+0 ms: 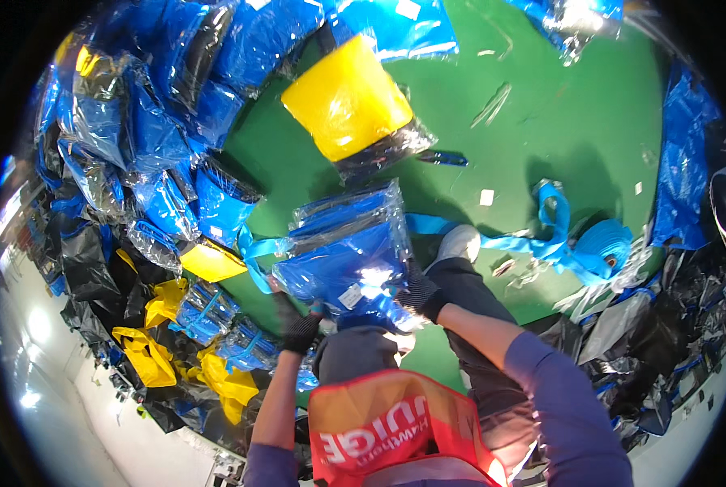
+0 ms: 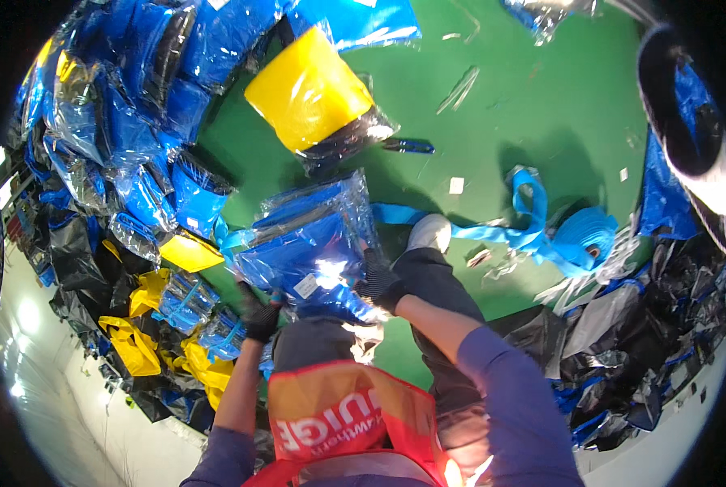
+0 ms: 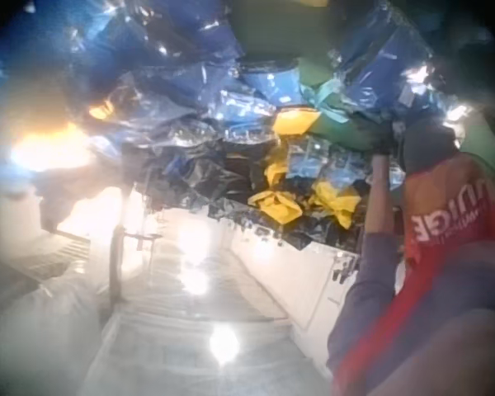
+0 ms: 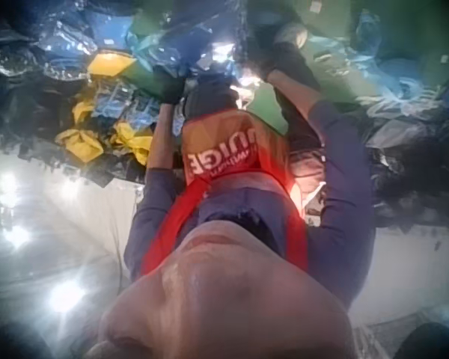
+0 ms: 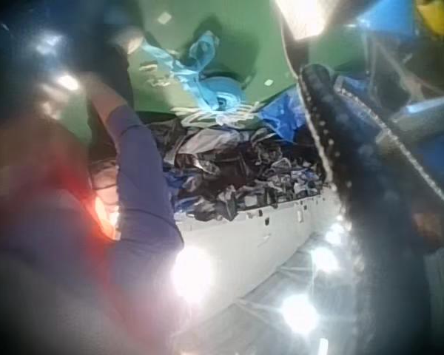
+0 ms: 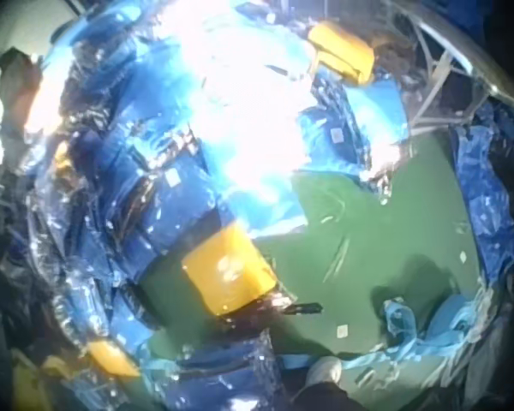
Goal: The person repeatedly picks up blue plastic-wrapped packages from a green table, wraps them with blue straps, and ties knots to secure them. The person handles multiple packages one at a time, placing each finished bundle back on the table.
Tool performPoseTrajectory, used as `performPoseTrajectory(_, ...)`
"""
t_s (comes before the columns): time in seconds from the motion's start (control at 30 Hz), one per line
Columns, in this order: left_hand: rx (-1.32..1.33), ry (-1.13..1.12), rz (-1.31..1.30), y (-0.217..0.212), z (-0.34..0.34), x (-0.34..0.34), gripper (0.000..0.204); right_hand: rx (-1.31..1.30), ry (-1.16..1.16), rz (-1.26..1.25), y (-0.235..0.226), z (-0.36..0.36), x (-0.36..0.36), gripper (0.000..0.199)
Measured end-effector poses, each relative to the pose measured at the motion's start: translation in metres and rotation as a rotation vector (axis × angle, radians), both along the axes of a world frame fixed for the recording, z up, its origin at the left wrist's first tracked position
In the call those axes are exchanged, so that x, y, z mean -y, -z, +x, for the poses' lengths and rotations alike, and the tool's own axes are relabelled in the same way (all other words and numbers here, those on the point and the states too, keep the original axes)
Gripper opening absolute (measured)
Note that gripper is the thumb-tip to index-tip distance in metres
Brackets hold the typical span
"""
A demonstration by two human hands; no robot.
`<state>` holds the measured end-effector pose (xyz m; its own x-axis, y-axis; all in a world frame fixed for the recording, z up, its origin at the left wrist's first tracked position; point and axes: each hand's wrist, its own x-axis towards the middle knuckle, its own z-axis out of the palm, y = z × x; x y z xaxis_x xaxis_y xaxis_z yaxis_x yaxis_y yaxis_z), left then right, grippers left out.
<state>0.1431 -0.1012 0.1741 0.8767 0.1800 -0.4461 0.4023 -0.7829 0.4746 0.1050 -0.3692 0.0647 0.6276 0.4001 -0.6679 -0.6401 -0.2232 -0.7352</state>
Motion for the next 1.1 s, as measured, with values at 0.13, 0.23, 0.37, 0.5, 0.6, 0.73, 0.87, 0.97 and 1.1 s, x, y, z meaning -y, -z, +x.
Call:
performPoseTrajectory(0.13,0.120,0.644,0.034,-0.027,0.104,0.061,0.080,0.150,0.245,-0.236,-0.041,0.010,-0.017,0.085)
performPoseTrajectory(0.23,0.040,0.761,0.193,0.002,0.143,0.092,0.078,0.203,0.368,-0.600,-0.057,0.013,-0.040,0.087)
performPoseTrajectory(0.37,-0.222,0.828,0.335,0.043,0.148,0.086,0.083,0.036,0.276,-0.787,-0.041,0.025,-0.056,0.076)
performPoseTrajectory(0.5,-0.041,0.854,0.206,0.074,0.142,0.069,0.089,0.231,0.336,-0.971,-0.016,0.038,-0.061,0.080)
performPoseTrajectory(0.6,-0.096,0.838,0.163,0.092,0.146,0.061,0.082,0.240,0.393,-0.912,-0.003,0.038,-0.068,0.082)
performPoseTrajectory(0.73,-0.093,0.781,0.066,0.112,0.161,0.057,0.068,0.194,0.383,-0.928,0.010,0.031,-0.075,0.084)
performPoseTrajectory(0.87,-0.037,0.789,0.056,0.118,0.173,0.057,0.050,-0.002,0.279,-0.847,0.010,0.039,-0.071,0.086)
performPoseTrajectory(0.97,-0.193,0.516,-0.067,0.113,0.175,0.052,0.047,-0.175,0.215,-0.799,-0.003,0.066,-0.066,0.088)
performPoseTrajectory(1.1,0.327,0.617,-0.057,0.104,0.166,0.024,0.043,0.330,0.480,-0.787,-0.005,0.118,-0.073,0.080)
